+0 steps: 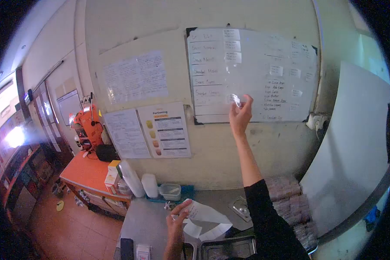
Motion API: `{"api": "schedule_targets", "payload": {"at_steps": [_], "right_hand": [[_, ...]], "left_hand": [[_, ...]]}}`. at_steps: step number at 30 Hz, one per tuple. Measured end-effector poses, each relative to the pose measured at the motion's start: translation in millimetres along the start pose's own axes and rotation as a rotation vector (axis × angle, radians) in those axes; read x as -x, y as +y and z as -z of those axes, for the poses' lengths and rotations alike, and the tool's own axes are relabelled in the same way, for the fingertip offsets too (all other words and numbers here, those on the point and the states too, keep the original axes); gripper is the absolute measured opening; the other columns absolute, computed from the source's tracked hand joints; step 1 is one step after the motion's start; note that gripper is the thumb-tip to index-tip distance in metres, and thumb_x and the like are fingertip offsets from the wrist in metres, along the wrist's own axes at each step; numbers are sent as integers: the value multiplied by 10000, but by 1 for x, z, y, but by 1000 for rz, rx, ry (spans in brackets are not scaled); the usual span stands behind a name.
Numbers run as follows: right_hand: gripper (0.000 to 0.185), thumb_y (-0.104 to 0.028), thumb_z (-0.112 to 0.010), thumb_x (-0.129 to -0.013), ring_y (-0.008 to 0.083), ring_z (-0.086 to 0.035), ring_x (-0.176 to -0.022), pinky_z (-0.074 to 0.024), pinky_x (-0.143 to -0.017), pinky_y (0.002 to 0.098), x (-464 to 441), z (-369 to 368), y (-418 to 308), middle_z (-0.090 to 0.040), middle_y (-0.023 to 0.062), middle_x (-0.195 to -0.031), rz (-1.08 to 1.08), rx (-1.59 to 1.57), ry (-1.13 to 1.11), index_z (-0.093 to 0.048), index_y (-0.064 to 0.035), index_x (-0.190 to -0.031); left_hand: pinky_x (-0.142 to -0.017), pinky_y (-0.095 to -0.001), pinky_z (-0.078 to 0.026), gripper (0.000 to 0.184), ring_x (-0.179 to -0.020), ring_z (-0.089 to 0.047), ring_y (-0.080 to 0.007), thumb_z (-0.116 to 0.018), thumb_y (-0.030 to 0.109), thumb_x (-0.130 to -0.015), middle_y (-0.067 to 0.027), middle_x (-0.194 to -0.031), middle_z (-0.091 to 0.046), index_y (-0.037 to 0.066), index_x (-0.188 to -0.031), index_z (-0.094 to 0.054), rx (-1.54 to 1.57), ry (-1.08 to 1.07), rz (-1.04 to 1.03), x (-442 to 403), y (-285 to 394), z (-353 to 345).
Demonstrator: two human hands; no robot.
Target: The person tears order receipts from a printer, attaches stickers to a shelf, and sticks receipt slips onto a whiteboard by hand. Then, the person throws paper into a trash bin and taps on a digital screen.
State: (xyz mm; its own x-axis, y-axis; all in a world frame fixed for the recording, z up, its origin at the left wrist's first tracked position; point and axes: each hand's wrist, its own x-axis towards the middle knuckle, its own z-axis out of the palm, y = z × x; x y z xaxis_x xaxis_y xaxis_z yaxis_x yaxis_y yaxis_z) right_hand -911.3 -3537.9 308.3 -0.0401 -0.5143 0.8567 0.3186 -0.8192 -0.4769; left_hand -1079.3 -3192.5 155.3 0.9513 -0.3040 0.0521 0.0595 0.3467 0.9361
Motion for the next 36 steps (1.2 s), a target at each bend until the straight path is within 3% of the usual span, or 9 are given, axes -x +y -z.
{"api": "schedule_targets", "payload": {"at_steps": [4, 8, 11, 16, 21, 25, 28, 32, 36], "right_hand": [[285, -150, -555, -880, 382, -523, -911, -413, -807, 469, -1, -9, 6, -535, 214, -979, 113, 340, 38, -469, 54, -1057], [282, -143, -543, -888, 389, -520, -927, -414, -818, 471, -14, -11, -2, -530, 226, -989, -15, 506, -51, -473, 80, -1046], [250, -122, -554, -875, 392, -519, -918, -419, -808, 474, -20, -8, 21, -522, 226, -983, 211, 495, -18, -480, 71, -1015], [263, -130, -614, -857, 309, -519, -864, -431, -760, 395, -30, 13, 38, -518, 148, -954, 159, 30, -251, -509, 13, -1051], [238, -153, -654, -827, 236, -476, -859, -410, -772, 332, -39, 25, 44, -514, 106, -901, 135, -192, -461, -561, 1, -983], [310, -193, -640, -865, 156, -485, -1016, -391, -876, 271, -43, 42, 64, -511, 20, -1080, -130, -329, -698, -600, -32, -1128], [271, -201, -658, -847, 145, -508, -1006, -395, -889, 279, -42, 60, 70, -540, 11, -1018, -318, -570, -758, -599, -44, -1060], [322, -286, -697, -824, 148, -542, -953, -398, -908, 292, -18, 98, 2, -576, 43, -963, -455, -614, -875, -567, -58, -1009], [462, -407, -695, -822, 232, -508, -1046, -383, -942, 380, 68, 141, -83, -532, 95, -1082, -62, -357, -1180, -562, -54, -1089]], "left_hand": [[-868, -314, -462, 391, -978, -598, -190, -596, 119, -794, -99, -1091, -652, 17, -1168, -644, -38, -8, -27, 2, 5, -3], [-892, -326, -462, 411, -996, -606, -203, -620, 162, -791, -116, -1122, -643, 0, -1169, -634, -23, 6, -8, 0, 1, 10], [-903, -333, -468, 446, -1007, -616, -216, -646, 214, -788, -126, -1142, -638, -16, -1170, -625, -38, 27, -30, -2, -6, 22], [-915, -320, -438, 387, -1015, -593, -202, -587, 104, -808, -129, -1130, -639, -35, -1167, -622, 3, 50, -17, -5, -1, 20], [-846, -304, -486, 465, -966, -624, -198, -620, 207, -796, -129, -1128, -640, -16, -1203, -599, -29, 3, -53, -14, -3, 15], [-876, -316, -465, 478, -982, -612, -201, -617, 230, -799, -121, -1134, -636, -11, -1211, -596, -30, 1, -23, -25, 2, 9], [-1010, -349, -378, 612, -1194, -497, -215, -571, 386, -820, -142, -1288, -549, -9, -1286, -535, 17, -94, -33, -26, 15, 0], [-1047, -358, -318, 667, -1241, -448, -232, -489, 438, -863, -126, -1374, -477, -3, -1362, -450, 400, -134, -22, -45, 5, 1], [-1111, -388, -226, 811, -1348, -313, -245, -346, 580, -875, -108, -1480, -339, 16, -1455, -290, 676, -335, -8, -46, 4, -20]]}}
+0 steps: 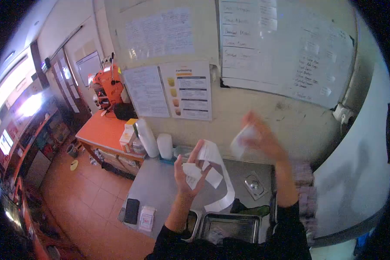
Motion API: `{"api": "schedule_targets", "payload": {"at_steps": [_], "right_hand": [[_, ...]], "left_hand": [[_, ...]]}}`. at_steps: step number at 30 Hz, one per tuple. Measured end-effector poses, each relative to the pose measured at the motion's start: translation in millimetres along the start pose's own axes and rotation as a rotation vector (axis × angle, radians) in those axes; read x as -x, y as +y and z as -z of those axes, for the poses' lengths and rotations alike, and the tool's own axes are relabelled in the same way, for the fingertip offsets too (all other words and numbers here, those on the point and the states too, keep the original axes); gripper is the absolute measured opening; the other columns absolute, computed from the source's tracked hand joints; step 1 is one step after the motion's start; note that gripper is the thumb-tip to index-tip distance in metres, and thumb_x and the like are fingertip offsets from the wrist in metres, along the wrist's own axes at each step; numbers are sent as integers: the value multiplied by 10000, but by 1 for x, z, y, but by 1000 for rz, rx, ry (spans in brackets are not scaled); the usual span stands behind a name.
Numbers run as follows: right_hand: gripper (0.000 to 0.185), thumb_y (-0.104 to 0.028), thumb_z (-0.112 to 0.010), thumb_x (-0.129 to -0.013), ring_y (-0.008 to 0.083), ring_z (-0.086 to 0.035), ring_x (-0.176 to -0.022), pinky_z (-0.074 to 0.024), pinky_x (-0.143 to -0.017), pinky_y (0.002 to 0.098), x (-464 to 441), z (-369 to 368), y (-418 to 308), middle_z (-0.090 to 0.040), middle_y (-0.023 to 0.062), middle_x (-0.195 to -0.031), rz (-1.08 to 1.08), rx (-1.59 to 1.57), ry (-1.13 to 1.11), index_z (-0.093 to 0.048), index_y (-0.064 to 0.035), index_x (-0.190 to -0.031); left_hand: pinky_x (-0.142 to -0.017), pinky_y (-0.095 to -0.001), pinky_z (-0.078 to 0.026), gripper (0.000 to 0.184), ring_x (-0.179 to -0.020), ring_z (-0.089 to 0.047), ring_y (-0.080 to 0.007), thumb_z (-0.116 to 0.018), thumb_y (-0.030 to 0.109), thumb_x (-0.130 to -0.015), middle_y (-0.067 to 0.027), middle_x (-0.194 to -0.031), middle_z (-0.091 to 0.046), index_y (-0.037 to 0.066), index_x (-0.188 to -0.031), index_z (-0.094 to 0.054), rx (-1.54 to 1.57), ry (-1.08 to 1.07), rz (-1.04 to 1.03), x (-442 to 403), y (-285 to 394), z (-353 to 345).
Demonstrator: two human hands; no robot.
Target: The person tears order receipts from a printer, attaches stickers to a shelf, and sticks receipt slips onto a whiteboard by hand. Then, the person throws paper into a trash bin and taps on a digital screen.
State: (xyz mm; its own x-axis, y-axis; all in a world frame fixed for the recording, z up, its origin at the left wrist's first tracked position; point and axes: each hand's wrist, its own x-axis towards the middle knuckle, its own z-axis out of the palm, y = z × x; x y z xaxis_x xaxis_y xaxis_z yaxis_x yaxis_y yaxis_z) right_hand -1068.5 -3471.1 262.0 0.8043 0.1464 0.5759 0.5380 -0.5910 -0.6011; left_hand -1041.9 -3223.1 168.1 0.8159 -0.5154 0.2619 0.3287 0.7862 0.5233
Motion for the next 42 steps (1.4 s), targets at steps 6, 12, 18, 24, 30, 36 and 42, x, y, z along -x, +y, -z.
{"api": "schedule_targets", "payload": {"at_steps": [6, 12, 18, 24, 30, 36, 42], "right_hand": [[463, -452, -708, -761, 316, -483, -1016, -367, -883, 474, 54, -115, -57, -483, 127, -1050, 245, 285, -196, -594, -47, -954], [688, -438, -787, -672, 327, -473, -1050, -357, -898, 463, 78, -124, -89, -485, 125, -1053, -24, 174, 107, -509, -71, -1184], [700, -396, -770, -731, 330, -464, -1142, -350, -949, 489, 75, -78, -82, -515, 138, -1164, 90, 313, 431, -445, -73, -1260], [459, -197, -676, -842, 226, -580, -854, -446, -832, 373, 92, -63, -73, -586, 87, -917, -176, -302, 144, -478, -74, -1237], [319, -154, -658, -850, 195, -575, -792, -456, -783, 335, 125, -67, -60, -579, 70, -850, -191, -126, 125, -558, -88, -1146], [284, -146, -637, -867, 213, -586, -859, -457, -802, 349, 125, -74, -64, -613, 85, -916, -122, -84, 157, -563, -83, -1134], [195, -143, -646, -857, 228, -600, -812, -470, -766, 354, 114, -83, -75, -622, 85, -870, -115, -31, 297, -617, -67, -1035]], "left_hand": [[-1107, -381, -260, 874, -1315, -362, -284, -314, 639, -857, -158, -1476, -307, 71, -1503, -164, 122, -227, 7, 9, -15, -19], [-1103, -385, -272, 939, -1276, -399, -296, -355, 672, -817, -172, -1466, -314, 66, -1505, -151, 47, -142, -2, 36, -11, -36], [-1092, -401, -282, 965, -1331, -339, -294, -420, 653, -805, -176, -1464, -323, 2, -1481, -196, -41, -163, 45, 51, -12, -39], [-1000, -324, -370, 592, -1151, -515, -203, -574, 396, -843, -119, -1296, -537, 6, -1286, -527, -686, -151, -50, 47, -6, -16], [-869, -299, -451, 405, -980, -571, -156, -640, 191, -832, -61, -1086, -612, 46, -1207, -587, -535, 224, -108, 48, -5, -29], [-786, -254, -440, 282, -877, -552, -115, -655, 81, -812, -30, -991, -633, 52, -1092, -656, -770, 282, -140, 53, -18, -47], [-807, -244, -424, 252, -901, -542, -95, -675, 76, -812, -17, -1030, -654, 60, -1064, -682, -861, 196, -175, 55, -27, -42]]}}
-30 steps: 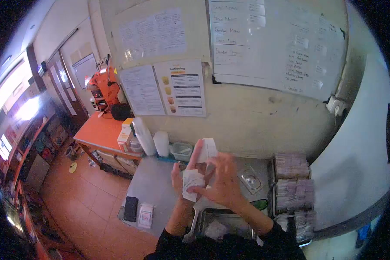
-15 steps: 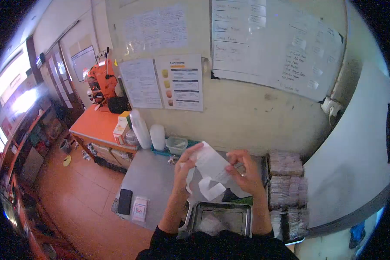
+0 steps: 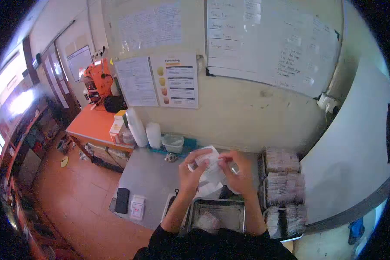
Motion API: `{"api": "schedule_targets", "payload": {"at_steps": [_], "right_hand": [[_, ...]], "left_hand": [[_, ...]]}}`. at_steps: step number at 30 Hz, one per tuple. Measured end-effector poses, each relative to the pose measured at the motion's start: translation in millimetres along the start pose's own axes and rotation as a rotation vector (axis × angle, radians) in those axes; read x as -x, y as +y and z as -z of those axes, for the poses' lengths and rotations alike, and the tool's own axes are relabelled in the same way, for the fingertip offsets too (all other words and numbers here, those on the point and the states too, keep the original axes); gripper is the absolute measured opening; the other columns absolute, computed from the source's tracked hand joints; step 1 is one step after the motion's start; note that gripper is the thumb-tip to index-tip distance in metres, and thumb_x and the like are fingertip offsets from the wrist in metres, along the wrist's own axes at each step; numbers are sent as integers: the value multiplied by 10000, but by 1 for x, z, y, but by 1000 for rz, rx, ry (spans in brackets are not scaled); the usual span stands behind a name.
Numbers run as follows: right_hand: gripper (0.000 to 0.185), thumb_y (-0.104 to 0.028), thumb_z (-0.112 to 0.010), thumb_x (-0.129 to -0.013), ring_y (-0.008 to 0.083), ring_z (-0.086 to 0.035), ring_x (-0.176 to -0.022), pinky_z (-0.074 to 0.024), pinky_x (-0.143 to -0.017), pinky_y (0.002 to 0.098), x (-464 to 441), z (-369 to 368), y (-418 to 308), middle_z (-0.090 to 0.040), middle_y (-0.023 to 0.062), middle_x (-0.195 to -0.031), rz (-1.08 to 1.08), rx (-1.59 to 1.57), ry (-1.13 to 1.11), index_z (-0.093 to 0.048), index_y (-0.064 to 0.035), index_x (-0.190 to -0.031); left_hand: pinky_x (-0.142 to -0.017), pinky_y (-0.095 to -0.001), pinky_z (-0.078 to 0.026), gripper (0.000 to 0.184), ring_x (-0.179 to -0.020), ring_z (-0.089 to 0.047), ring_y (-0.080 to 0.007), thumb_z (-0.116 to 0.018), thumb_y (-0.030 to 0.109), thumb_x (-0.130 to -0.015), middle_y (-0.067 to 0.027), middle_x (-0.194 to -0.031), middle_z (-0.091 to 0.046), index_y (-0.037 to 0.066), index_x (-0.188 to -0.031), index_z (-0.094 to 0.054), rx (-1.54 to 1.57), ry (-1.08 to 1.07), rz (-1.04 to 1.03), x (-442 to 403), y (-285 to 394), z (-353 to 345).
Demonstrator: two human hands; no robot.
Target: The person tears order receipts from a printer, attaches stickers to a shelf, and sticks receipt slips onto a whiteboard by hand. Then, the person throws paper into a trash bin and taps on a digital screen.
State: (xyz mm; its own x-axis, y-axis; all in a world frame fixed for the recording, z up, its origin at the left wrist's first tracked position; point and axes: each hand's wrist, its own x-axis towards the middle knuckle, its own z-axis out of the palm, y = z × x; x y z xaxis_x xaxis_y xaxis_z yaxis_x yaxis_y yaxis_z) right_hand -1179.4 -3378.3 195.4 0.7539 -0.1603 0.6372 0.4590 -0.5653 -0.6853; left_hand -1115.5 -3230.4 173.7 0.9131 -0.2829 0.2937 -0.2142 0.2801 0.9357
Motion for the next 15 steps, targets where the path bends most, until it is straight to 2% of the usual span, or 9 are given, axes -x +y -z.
{"api": "schedule_targets", "payload": {"at_steps": [2, 7, 9, 11, 13, 15], "right_hand": [[167, -144, -655, -844, 237, -600, -758, -477, -721, 351, 0, -2, 5, -611, 83, -809, 78, 51, 0, -642, -82, -999], [171, -141, -674, -816, 243, -592, -721, -466, -698, 358, 2, -1, 4, -603, 79, -776, 58, 92, -48, -665, -105, -982], [166, -143, -681, -808, 244, -591, -722, -461, -700, 365, 3, -1, 2, -602, 76, -774, 31, 73, -52, -672, -107, -970], [197, -90, -739, -734, 216, -600, -706, -456, -673, 330, 2, -1, 3, -606, 55, -747, 45, 129, -20, -695, -99, -926], [190, -106, -744, -727, 210, -602, -710, -446, -679, 332, 4, -3, 9, -609, 47, -767, 101, 188, 6, -703, -111, -912], [183, -121, -749, -721, 204, -604, -714, -437, -685, 335, 5, -4, 12, -612, 38, -788, 158, 249, 34, -710, -123, -899]], "left_hand": [[-804, -242, -425, 240, -898, -544, -93, -681, 91, -817, -16, -1030, -658, 62, -1055, -686, 9, 4, 15, 0, 0, -1], [-802, -239, -426, 226, -891, -548, -89, -691, 116, -827, -11, -1007, -666, 54, -1045, -689, -2, -12, 13, 2, -5, 0], [-793, -239, -424, 225, -887, -544, -82, -691, 113, -830, -17, -985, -667, 46, -1045, -687, 86, -34, 80, 3, -6, 0], [-777, -239, -426, 223, -869, -548, -83, -691, 112, -829, -20, -965, -664, 42, -1040, -688, 74, -22, 77, 4, -12, 1], [-761, -239, -428, 220, -850, -551, -84, -691, 110, -828, -24, -945, -662, 37, -1036, -688, 66, -13, 65, 4, -20, 2], [-737, -273, -486, 205, -840, -615, -138, -704, 133, -815, -61, -946, -675, 30, -990, -679, 2, 47, 133, 3, -29, 4]]}}
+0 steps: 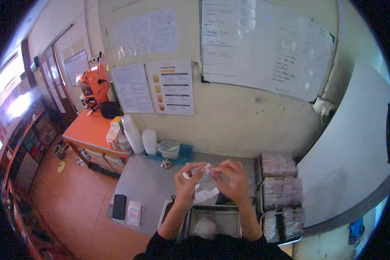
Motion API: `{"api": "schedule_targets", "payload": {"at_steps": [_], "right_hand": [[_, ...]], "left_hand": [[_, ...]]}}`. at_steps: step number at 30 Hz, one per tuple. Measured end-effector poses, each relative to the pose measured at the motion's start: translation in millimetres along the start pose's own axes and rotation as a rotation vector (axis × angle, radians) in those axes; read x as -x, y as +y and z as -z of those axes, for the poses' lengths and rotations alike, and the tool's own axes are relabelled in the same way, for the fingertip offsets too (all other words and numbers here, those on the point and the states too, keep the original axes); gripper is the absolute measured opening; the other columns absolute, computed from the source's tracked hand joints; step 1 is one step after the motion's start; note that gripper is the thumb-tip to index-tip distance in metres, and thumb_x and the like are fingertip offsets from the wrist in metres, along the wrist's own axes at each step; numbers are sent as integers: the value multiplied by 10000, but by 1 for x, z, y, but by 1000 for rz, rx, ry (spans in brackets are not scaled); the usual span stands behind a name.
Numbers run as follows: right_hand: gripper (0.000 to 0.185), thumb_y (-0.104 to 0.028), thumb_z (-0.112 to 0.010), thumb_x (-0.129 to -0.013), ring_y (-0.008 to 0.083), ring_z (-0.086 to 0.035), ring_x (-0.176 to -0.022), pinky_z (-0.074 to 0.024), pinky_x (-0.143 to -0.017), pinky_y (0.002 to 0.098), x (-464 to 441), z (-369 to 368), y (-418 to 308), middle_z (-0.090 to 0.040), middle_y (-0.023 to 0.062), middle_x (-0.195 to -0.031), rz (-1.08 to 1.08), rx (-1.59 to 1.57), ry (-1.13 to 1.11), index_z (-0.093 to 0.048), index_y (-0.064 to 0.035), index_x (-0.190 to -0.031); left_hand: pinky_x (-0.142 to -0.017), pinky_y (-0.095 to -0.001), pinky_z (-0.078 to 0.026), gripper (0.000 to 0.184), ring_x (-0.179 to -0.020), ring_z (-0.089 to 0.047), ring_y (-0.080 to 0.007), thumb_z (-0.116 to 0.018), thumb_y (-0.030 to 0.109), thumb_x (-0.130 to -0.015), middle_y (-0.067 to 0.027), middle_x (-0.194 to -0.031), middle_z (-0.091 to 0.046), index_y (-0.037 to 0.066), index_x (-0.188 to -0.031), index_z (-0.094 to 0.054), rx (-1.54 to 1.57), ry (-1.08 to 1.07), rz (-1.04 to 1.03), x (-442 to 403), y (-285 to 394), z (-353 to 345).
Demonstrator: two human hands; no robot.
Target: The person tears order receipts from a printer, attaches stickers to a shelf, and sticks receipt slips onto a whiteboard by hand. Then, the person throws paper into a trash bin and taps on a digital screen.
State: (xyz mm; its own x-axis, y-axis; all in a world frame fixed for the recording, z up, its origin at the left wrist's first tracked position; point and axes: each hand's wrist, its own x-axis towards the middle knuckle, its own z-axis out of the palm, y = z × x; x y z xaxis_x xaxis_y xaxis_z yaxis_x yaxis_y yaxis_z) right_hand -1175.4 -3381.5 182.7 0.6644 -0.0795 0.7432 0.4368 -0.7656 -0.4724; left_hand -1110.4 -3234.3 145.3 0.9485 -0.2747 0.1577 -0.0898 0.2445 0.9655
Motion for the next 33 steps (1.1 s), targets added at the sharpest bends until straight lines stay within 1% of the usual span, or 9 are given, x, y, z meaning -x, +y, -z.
{"api": "schedule_targets", "payload": {"at_steps": [8, 10, 11, 13, 15, 17, 22, 24, 33], "right_hand": [[139, -112, -756, -702, 206, -589, -766, -432, -705, 337, 6, -14, 5, -589, 35, -870, 231, 172, 11, -683, -129, -819], [133, -107, -751, -721, 193, -586, -774, -436, -718, 339, 1, -17, 9, -584, 41, -881, 117, -46, 36, -665, -122, -822], [130, -102, -745, -741, 180, -583, -782, -440, -732, 340, -4, -18, 12, -579, 47, -891, 4, -257, 61, -646, -114, -825], [150, -105, -736, -773, 150, -566, -800, -442, -742, 314, -23, -22, 48, -580, 40, -911, -148, -511, 208, -613, -80, -856], [233, -229, -728, -805, 178, -565, -799, -435, -775, 309, -72, -5, 75, -605, 30, -867, -276, -443, 335, -600, -74, -922], [272, -242, -754, -777, 174, -569, -767, -440, -750, 296, -135, 18, 99, -611, 32, -813, -185, -117, 411, -584, -61, -889], [276, -222, -755, -747, 183, -586, -725, -469, -677, 321, -263, 39, 157, -623, 62, -784, 30, -50, 654, -575, -56, -874], [282, -216, -757, -737, 188, -589, -709, -478, -672, 329, -291, 41, 166, -618, 72, -803, 106, 64, 780, -570, -59, -878], [244, -133, -762, -754, 113, -496, -651, -444, -625, 263, -319, 35, 180, -563, 20, -734, 253, 37, 882, -583, -36, -889]], "left_hand": [[-816, -320, -480, 218, -910, -596, -157, -644, 41, -822, -60, -963, -648, 15, -1036, -673, 274, 81, 246, -7, -14, 5], [-804, -312, -490, 230, -900, -608, -167, -625, 49, -825, -79, -983, -650, 7, -1047, -662, -77, -26, -448, -19, -56, 26], [-804, -312, -490, 230, -900, -608, -167, -625, 49, -825, -79, -983, -650, 7, -1047, -662, -79, -28, -452, -18, -55, 30], [-811, -304, -491, 234, -911, -611, -166, -619, 60, -820, -81, -1002, -653, 10, -1043, -663, 122, 79, -186, -19, -49, 35], [-814, -303, -490, 245, -914, -610, -168, -625, 69, -807, -76, -1010, -654, 11, -1041, -665, 250, 163, -8, -21, -51, 42], [-834, -296, -475, 268, -927, -600, -169, -649, 81, -796, -66, -1005, -654, 10, -1054, -662, 352, 280, 254, -22, -35, 39], [-858, -291, -446, 260, -933, -584, -163, -657, 88, -814, -63, -1007, -648, 21, -1066, -658, 225, 213, 130, -19, -55, 39], [-848, -295, -448, 250, -926, -585, -164, -654, 85, -819, -65, -1012, -647, 17, -1059, -658, 305, 247, 272, -21, -61, 42], [-781, -317, -487, 270, -884, -604, -179, -669, 99, -799, -80, -976, -651, 13, -1056, -660, 318, 327, 310, -37, -75, 68]]}}
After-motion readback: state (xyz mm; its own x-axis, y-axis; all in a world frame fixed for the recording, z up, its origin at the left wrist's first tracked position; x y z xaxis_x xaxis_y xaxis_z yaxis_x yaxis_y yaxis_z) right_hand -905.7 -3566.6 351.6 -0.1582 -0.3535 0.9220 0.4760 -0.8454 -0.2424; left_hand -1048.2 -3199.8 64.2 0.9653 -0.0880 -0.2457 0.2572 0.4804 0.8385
